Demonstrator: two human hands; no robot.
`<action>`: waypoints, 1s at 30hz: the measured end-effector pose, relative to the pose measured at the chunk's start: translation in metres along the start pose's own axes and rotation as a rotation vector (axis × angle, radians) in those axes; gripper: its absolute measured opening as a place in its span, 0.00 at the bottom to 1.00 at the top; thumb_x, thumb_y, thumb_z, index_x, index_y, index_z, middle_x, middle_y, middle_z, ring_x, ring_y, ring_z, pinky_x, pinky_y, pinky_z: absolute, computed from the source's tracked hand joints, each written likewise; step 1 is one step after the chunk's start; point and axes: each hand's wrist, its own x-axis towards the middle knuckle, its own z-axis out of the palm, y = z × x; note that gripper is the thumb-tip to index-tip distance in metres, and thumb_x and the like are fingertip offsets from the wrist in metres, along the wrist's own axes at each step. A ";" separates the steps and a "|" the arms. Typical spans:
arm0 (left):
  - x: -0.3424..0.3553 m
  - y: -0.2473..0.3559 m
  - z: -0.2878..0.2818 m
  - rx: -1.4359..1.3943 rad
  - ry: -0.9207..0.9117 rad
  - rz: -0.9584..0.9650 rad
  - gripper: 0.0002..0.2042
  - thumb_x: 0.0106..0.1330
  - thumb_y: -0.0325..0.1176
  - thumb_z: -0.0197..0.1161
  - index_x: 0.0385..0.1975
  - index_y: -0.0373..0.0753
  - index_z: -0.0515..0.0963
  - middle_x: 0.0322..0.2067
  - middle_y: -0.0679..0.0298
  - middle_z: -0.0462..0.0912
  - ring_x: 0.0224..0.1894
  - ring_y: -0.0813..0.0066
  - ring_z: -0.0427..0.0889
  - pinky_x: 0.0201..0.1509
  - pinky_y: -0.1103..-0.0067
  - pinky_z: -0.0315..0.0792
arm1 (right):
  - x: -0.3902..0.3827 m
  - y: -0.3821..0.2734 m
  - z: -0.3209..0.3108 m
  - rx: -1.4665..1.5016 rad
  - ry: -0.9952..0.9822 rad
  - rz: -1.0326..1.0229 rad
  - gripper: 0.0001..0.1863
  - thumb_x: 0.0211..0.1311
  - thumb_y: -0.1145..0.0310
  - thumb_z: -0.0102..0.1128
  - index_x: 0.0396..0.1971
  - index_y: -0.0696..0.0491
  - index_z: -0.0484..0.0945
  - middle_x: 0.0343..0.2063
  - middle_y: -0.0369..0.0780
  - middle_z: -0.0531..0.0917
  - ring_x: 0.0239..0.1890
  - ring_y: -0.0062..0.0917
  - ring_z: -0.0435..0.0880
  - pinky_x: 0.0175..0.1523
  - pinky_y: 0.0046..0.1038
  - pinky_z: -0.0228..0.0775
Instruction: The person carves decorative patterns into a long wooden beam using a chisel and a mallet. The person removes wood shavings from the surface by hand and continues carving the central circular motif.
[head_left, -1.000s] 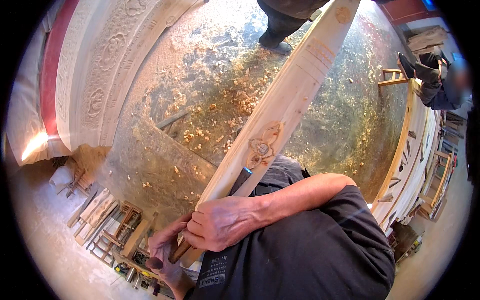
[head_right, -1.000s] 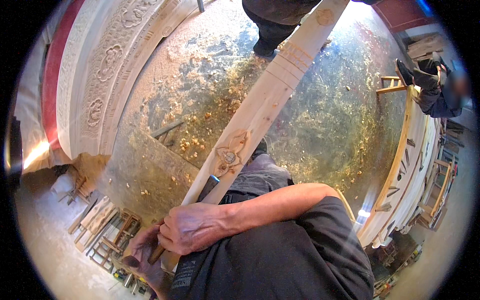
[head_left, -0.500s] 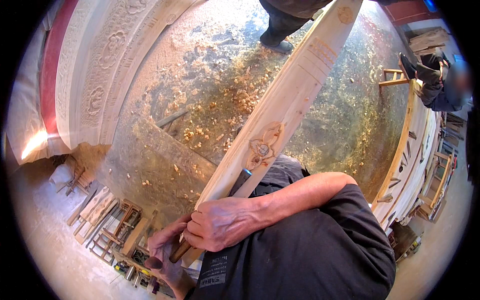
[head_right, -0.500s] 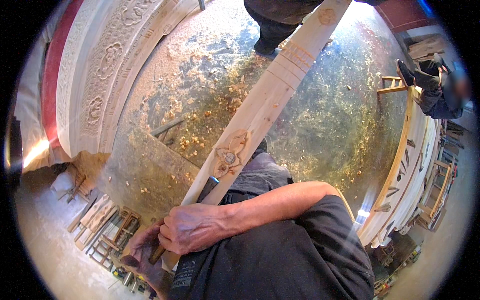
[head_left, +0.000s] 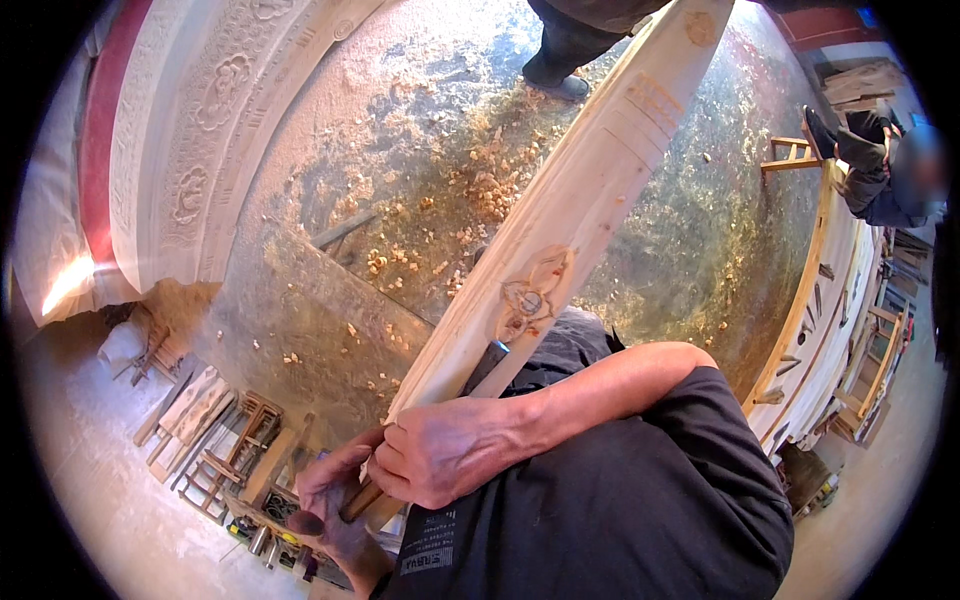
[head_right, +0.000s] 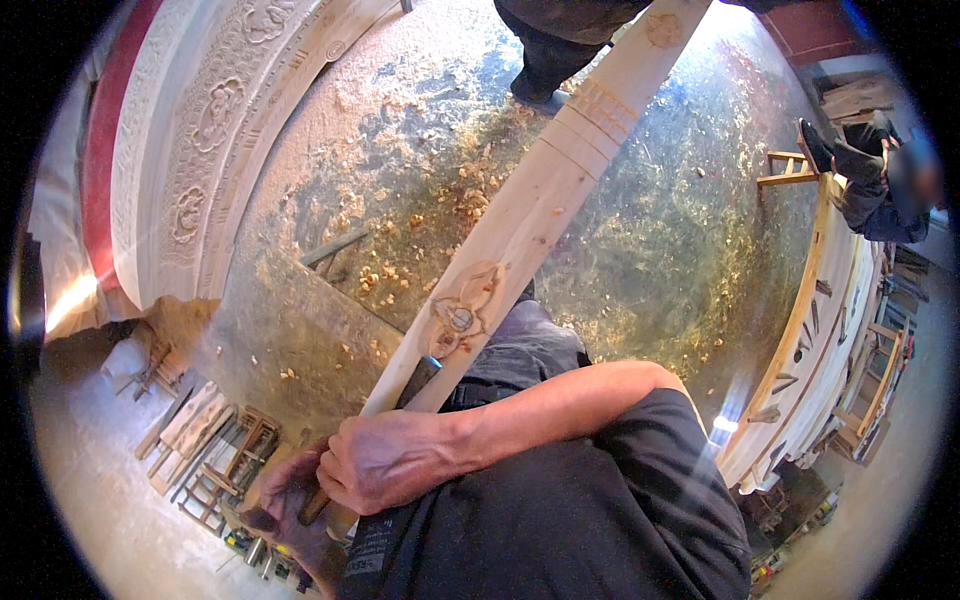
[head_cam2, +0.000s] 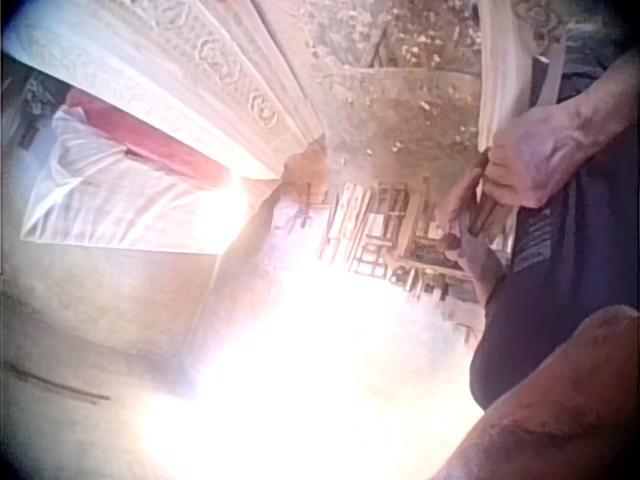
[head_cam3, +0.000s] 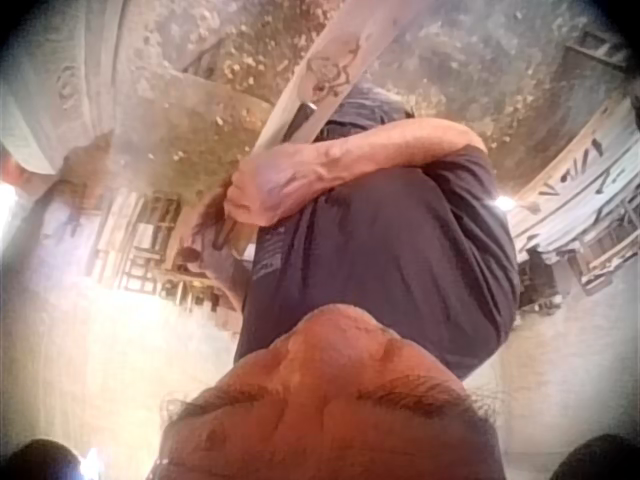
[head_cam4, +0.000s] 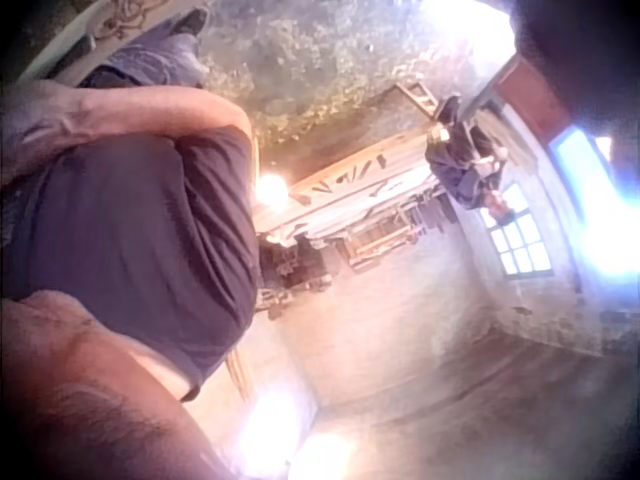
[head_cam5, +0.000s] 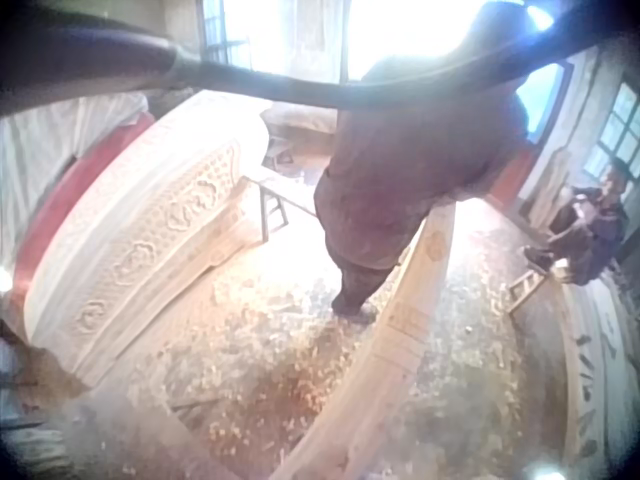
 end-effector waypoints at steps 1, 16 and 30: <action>0.000 0.000 0.000 0.001 -0.005 0.002 0.61 0.61 0.87 0.48 0.54 0.17 0.81 0.55 0.21 0.80 0.60 0.34 0.84 0.72 0.55 0.72 | -0.001 0.000 0.001 0.017 0.010 0.007 0.11 0.55 0.66 0.64 0.29 0.60 0.80 0.26 0.38 0.81 0.28 0.27 0.83 0.32 0.30 0.73; 0.004 0.000 0.000 -0.010 -0.062 -0.006 0.61 0.59 0.87 0.51 0.55 0.19 0.82 0.54 0.21 0.81 0.59 0.32 0.84 0.72 0.52 0.71 | 0.001 -0.003 0.004 0.031 0.016 -0.014 0.11 0.55 0.65 0.64 0.30 0.58 0.79 0.26 0.36 0.79 0.28 0.26 0.83 0.31 0.29 0.72; 0.008 -0.001 0.002 -0.067 -0.101 0.059 0.59 0.60 0.86 0.53 0.55 0.19 0.82 0.54 0.20 0.81 0.60 0.32 0.84 0.73 0.51 0.69 | -0.002 -0.002 -0.001 0.009 0.037 -0.008 0.10 0.56 0.66 0.64 0.29 0.58 0.78 0.25 0.36 0.78 0.27 0.27 0.83 0.31 0.29 0.73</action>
